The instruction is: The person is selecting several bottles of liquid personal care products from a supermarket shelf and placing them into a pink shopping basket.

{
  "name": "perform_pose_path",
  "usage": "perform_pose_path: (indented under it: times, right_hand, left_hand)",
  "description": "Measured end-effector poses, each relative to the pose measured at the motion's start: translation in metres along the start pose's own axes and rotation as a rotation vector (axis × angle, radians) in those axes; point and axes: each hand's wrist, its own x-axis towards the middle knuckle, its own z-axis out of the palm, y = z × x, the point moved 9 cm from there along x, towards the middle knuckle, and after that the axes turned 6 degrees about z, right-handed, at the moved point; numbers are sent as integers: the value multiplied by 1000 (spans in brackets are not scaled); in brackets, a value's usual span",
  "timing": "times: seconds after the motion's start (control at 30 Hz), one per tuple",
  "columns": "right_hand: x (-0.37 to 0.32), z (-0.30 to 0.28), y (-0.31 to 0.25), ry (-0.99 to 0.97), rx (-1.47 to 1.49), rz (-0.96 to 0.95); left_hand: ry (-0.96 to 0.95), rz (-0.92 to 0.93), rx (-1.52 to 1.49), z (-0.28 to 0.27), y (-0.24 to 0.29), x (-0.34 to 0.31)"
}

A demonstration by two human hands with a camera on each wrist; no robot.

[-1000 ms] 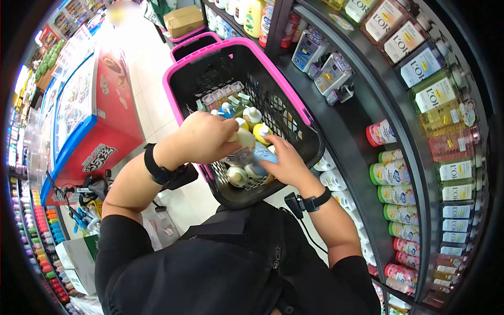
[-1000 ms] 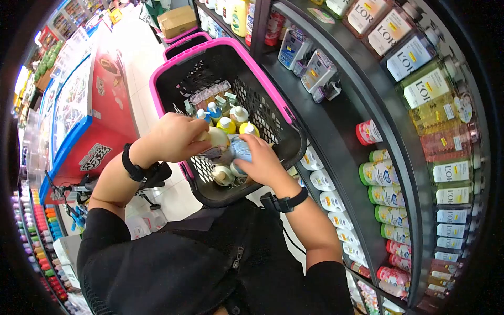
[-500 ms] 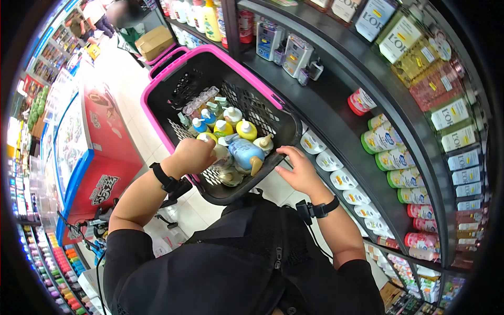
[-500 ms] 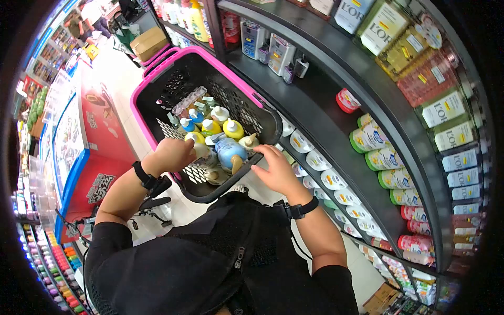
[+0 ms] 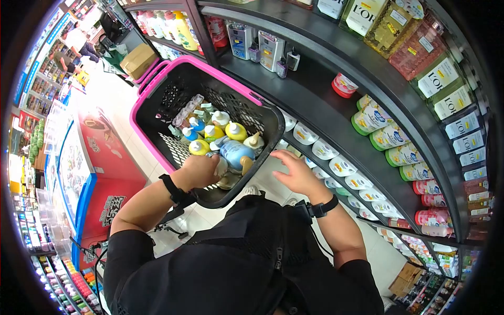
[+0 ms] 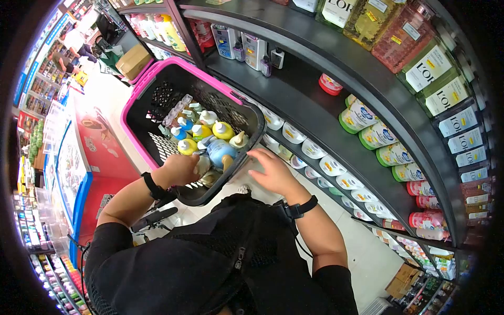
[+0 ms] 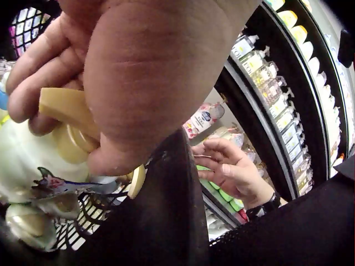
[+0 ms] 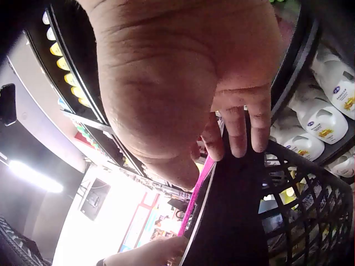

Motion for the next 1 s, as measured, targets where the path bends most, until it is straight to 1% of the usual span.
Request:
perform_pose_path:
  times: [0.07,0.1,0.23,0.33,0.37,0.47,0.57,0.63,0.67,0.7,0.73,0.77,0.8,0.87,0.93,0.97,1.0]
  right_hand:
    - [3,2,-5,7,-46,-25]
    - [4,1,-11,15,-75,-46]
    - [16,3,-31,-12,-139,-117]
    - [24,13,-21,-46,-72,-96]
    - [25,16,-17,-72,-78,-63]
    - [28,20,-11,-80,-90,-74]
    - [31,20,-6,-106,31,23]
    - [32,27,-8,-85,-29,-112]
    - [31,23,-3,-47,-86,-156]
    - [31,25,1,-39,-70,-172]
    - [31,29,4,-16,-60,-181]
    - [29,30,5,11,-30,-179]
    - [29,31,4,63,-70,-243]
    - [26,30,3,42,-12,-155]
    - [16,27,6,-21,148,63]
    - [9,26,16,8,245,132]
    - [3,23,24,24,339,189]
  left_hand:
    - [-46,-5,18,5,6,-1]
    - [-109,-19,1,6,11,-3]
    - [-175,4,5,9,22,-3]
    - [-169,0,-34,17,21,-2]
    - [-158,13,-57,20,23,-5]
    - [-128,58,-122,27,30,-11]
    - [-134,55,-170,25,31,-18]
    - [-144,92,-176,34,29,-14]
    - [-107,84,-206,23,32,-19]
    - [-80,111,-162,25,29,-17]
    - [-67,97,-200,17,30,-18]
    - [-12,64,-95,16,22,-19]
    - [46,44,-74,5,20,-22]
    - [211,137,-122,-8,18,-17]
    - [236,92,-174,-21,24,-10]
    - [179,47,-252,-35,38,-11]
    - [201,96,-251,-40,47,-5]
